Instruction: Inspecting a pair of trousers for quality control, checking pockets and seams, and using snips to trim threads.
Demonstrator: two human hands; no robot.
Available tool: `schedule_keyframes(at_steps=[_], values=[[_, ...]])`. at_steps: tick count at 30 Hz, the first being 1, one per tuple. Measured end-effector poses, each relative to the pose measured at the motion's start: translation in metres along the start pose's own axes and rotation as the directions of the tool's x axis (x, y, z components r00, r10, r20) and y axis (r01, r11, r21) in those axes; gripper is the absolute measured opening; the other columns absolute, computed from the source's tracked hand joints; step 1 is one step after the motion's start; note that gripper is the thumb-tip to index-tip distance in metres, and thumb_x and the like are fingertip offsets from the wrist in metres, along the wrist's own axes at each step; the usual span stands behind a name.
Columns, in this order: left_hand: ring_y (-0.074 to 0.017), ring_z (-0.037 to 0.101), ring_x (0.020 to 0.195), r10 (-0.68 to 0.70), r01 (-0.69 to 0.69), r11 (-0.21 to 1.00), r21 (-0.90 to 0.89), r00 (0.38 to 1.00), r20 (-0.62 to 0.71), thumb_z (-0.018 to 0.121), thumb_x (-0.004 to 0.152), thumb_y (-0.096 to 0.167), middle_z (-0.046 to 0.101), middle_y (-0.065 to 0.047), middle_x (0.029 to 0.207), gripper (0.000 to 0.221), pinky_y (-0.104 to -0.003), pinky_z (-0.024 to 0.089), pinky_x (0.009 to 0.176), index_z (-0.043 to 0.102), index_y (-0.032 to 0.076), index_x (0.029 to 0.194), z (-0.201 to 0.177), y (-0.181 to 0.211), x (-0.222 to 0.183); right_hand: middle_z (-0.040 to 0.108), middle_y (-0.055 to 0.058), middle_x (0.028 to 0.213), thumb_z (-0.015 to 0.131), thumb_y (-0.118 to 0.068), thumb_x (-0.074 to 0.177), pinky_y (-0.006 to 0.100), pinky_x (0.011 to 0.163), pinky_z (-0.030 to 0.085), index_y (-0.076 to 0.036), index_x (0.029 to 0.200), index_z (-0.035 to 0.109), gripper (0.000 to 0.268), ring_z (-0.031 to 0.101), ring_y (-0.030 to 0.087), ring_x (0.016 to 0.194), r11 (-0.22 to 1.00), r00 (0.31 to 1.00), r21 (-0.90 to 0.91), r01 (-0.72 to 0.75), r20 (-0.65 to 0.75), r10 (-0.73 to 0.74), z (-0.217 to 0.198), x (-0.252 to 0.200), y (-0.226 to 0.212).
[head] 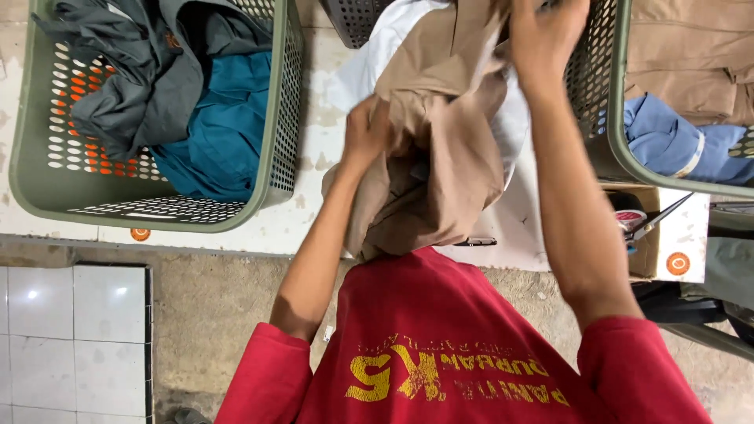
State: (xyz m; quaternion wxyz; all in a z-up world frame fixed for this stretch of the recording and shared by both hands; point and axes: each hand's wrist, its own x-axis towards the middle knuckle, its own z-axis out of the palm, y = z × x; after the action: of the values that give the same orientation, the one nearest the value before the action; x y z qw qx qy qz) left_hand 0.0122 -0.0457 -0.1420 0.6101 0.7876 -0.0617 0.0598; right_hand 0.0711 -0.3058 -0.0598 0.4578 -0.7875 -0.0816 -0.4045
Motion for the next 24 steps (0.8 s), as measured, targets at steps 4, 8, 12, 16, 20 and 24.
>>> schedule_keyframes(at_steps=[4, 8, 12, 16, 20, 24], values=[[-0.0093, 0.035, 0.069, -0.005, 0.006, 1.000, 0.031, 1.000, -0.016, 0.048, 0.104, 0.027, 0.030, 0.006, 0.069, 0.038, -0.034, 0.030, 0.063, 0.031, 0.015, 0.072, -0.020, 0.066, 0.024, 0.064, 0.019, 0.120, 0.068, -0.003, 0.094, 0.041, 0.097, 0.055, -0.002, 0.137, 0.048, 0.047, 0.067, 0.034, 0.109, 0.985, 0.994, -0.163, -0.064, -0.096, 0.049, -0.001, -0.075, -0.074], [-0.0128, 0.046, 0.065, 0.081, -0.082, 0.996, 0.027, 0.997, 0.015, 0.046, 0.103, 0.029, 0.050, 0.001, 0.069, 0.031, -0.032, 0.034, 0.061, 0.058, 0.011, 0.080, -0.021, 0.076, 0.049, 0.069, 0.010, 0.097, 0.079, -0.071, 0.079, 0.046, 0.067, 0.057, -0.020, 0.137, 0.056, 0.081, 0.067, 0.030, 0.083, 0.735, 0.694, -0.643, -0.216, 0.428, 0.578, -0.002, -0.118, -0.112], [-0.0108, 0.034, 0.058, 0.058, -0.043, 0.978, 0.203, 0.996, -0.064, 0.060, 0.100, 0.025, 0.037, 0.004, 0.061, 0.038, -0.032, 0.028, 0.056, 0.047, 0.015, 0.066, -0.030, 0.069, 0.071, 0.079, 0.004, 0.090, 0.066, -0.015, 0.091, 0.035, 0.064, 0.051, -0.013, 0.107, 0.079, 0.020, 0.067, 0.014, 0.076, 0.901, 0.764, -0.251, -0.353, 0.479, 0.432, -0.009, -0.128, -0.044], [-0.0113, 0.044, 0.050, 0.282, -0.219, 0.894, 0.392, 0.953, -0.110, 0.072, 0.094, 0.022, 0.055, 0.002, 0.056, 0.034, -0.034, 0.034, 0.050, 0.063, 0.014, 0.063, -0.049, 0.105, 0.082, 0.058, -0.008, 0.076, 0.071, -0.018, 0.102, 0.021, 0.057, 0.036, -0.014, 0.086, 0.065, 0.018, 0.048, 0.004, 0.068, 0.843, 0.659, 0.091, -0.531, 0.669, 0.343, -0.041, -0.055, -0.048], [-0.0253, 0.074, 0.085, 0.609, -0.536, 0.777, 0.329, 0.773, -0.178, 0.074, 0.095, 0.034, 0.073, -0.006, 0.091, 0.027, -0.039, 0.055, 0.075, 0.065, 0.010, 0.099, -0.068, 0.163, 0.071, 0.062, -0.001, 0.073, 0.081, -0.008, 0.088, 0.021, 0.057, 0.046, -0.012, 0.079, 0.064, 0.020, 0.058, 0.010, 0.063, 0.560, 0.493, 0.133, -0.817, 0.665, 0.561, -0.043, 0.013, -0.113], [-0.0300, 0.062, 0.125, 0.684, -0.698, 0.685, 0.211, 0.715, 0.145, 0.074, 0.089, 0.039, 0.063, -0.011, 0.133, 0.053, -0.050, 0.047, 0.109, 0.062, 0.010, 0.131, -0.069, 0.169, 0.048, 0.076, 0.013, 0.092, 0.075, -0.002, 0.077, 0.033, 0.081, 0.067, 0.004, 0.094, 0.071, 0.019, 0.077, 0.024, 0.084, 0.218, 0.459, 0.407, -0.887, 0.736, 0.498, -0.031, 0.041, -0.145]])
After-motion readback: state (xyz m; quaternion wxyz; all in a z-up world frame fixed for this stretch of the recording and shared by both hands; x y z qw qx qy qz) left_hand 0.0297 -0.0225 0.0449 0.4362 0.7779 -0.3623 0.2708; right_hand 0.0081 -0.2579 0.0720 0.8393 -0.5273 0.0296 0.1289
